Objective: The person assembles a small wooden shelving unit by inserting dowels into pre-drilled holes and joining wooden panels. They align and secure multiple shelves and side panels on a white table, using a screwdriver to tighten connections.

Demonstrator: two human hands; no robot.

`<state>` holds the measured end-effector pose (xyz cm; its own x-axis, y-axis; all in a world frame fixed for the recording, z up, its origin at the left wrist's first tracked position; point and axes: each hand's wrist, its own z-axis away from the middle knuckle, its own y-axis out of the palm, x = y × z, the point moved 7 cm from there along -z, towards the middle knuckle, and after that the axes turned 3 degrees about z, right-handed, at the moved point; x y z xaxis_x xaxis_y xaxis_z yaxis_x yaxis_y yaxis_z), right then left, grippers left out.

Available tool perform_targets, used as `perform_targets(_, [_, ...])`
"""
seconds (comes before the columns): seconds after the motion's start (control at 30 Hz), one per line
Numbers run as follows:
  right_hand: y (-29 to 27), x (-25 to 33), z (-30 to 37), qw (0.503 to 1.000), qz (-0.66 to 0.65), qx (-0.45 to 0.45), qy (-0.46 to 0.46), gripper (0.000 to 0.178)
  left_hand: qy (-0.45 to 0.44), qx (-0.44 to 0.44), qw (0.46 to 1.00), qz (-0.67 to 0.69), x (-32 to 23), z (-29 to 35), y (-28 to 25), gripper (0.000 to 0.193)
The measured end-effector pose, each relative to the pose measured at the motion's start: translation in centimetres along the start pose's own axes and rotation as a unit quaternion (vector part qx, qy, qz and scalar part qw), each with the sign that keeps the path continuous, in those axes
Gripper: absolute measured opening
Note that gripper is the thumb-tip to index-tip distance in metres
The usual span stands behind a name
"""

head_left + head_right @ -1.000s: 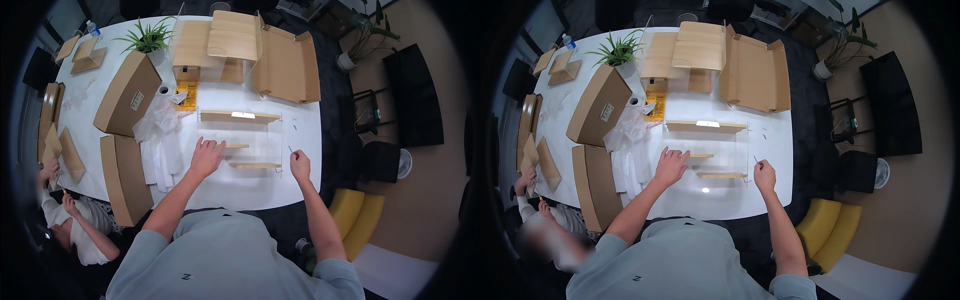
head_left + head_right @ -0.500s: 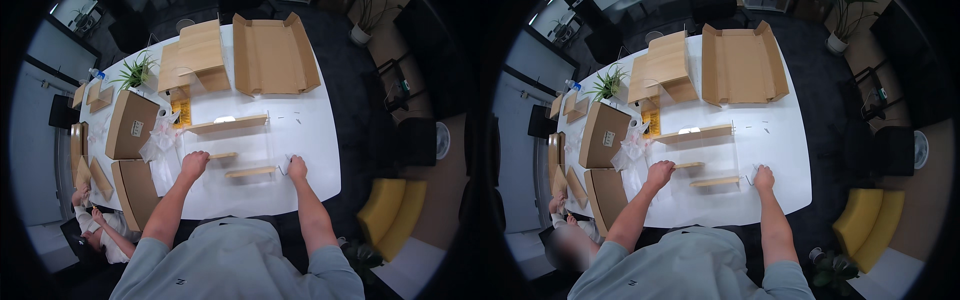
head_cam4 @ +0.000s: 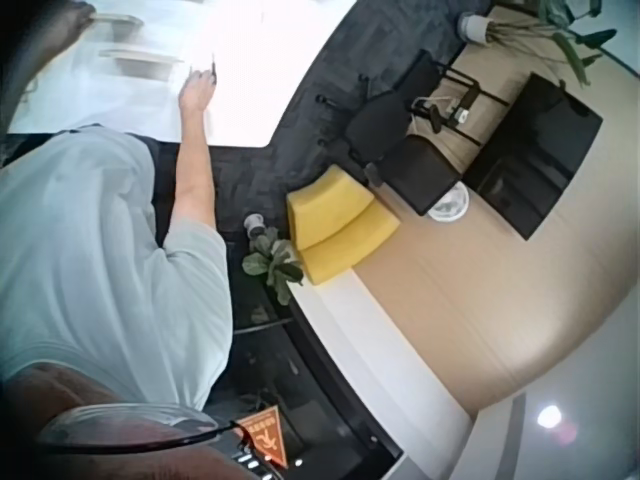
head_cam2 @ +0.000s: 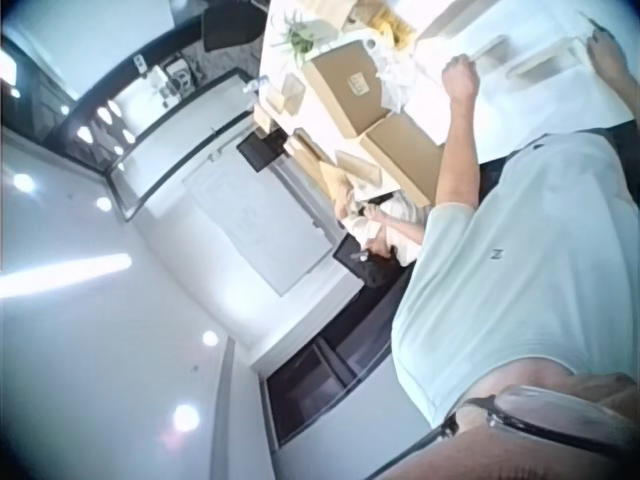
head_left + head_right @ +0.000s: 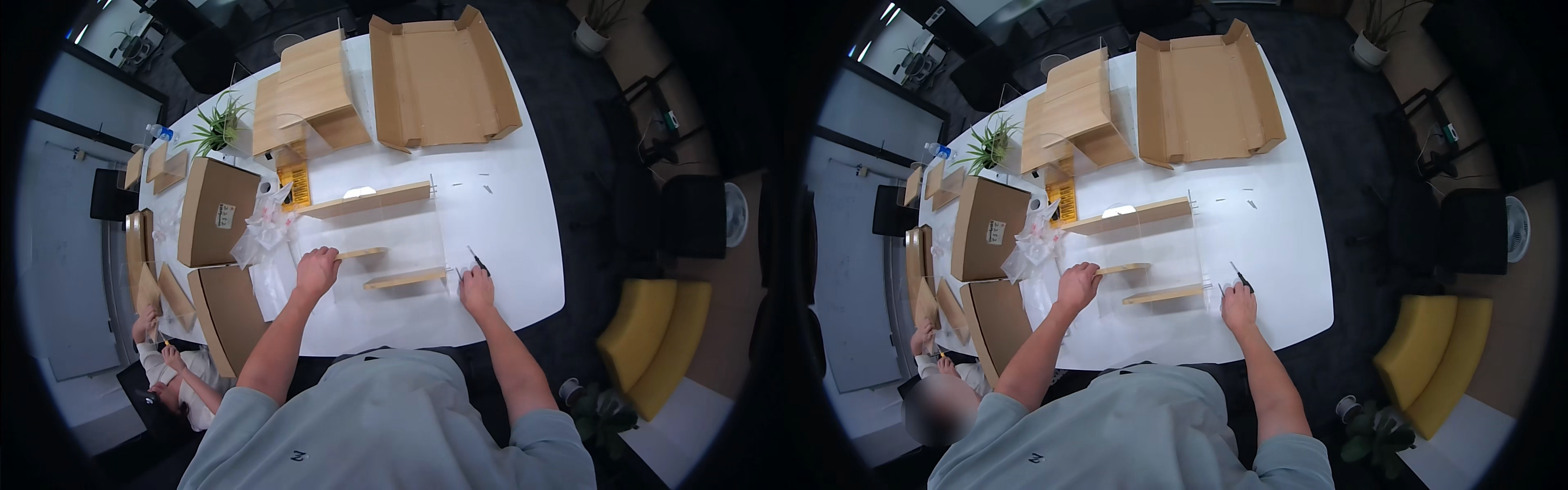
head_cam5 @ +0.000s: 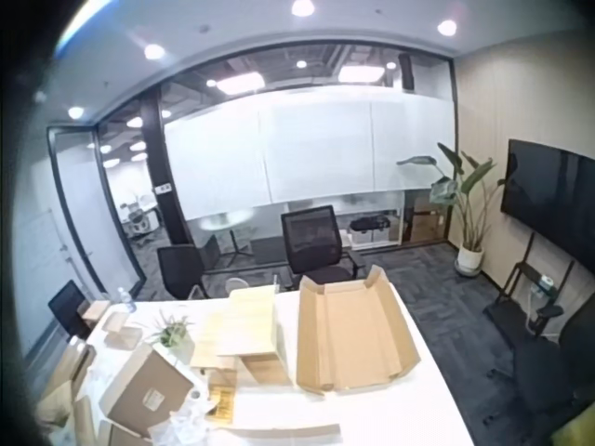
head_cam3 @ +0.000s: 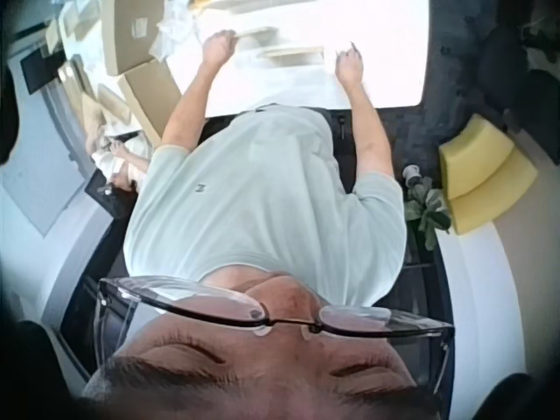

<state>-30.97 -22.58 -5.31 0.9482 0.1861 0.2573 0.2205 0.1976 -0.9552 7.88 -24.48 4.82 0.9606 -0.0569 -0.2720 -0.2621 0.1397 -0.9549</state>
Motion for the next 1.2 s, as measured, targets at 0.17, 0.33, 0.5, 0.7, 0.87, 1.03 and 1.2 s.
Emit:
perform_targets(0.17, [0.5,-0.2,-0.6,1.0,-0.001,0.004,0.027,0.014,0.042,-0.063,0.997,0.023,-1.4,0.9,-1.7,0.031])
perform_targets(0.33, [-3.7,-1.8,-0.7,0.973,-0.122,-0.007,0.196,0.018,-0.02,-0.166,0.984,0.061,-2.3,2.7,-4.3,0.038])
perform_targets(0.5, [-3.6,-5.4,0.0,0.873,-0.388,-0.088,0.282,0.017,-0.227,-0.031,0.915,0.333,0.5,3.8,0.4,0.042])
perform_targets(0.7, [-9.3,1.0,-1.5,0.781,-0.545,0.028,0.303,0.009,-0.225,0.046,0.819,0.525,-0.5,2.2,3.6,0.048])
perform_targets(0.87, [-13.4,12.1,-5.4,0.97,-0.222,0.082,0.05,0.018,-0.187,0.041,0.789,0.584,0.0,1.1,6.3,0.044])
perform_targets(1.03, [-15.1,21.0,-7.8,0.98,-0.021,0.163,-0.111,0.022,-0.184,0.04,0.781,0.596,0.2,1.0,6.3,0.037])
perform_targets(1.2, [-14.3,26.0,-8.5,0.961,0.053,0.105,-0.249,0.018,-0.198,0.065,0.754,0.623,-0.2,1.0,6.1,0.034])
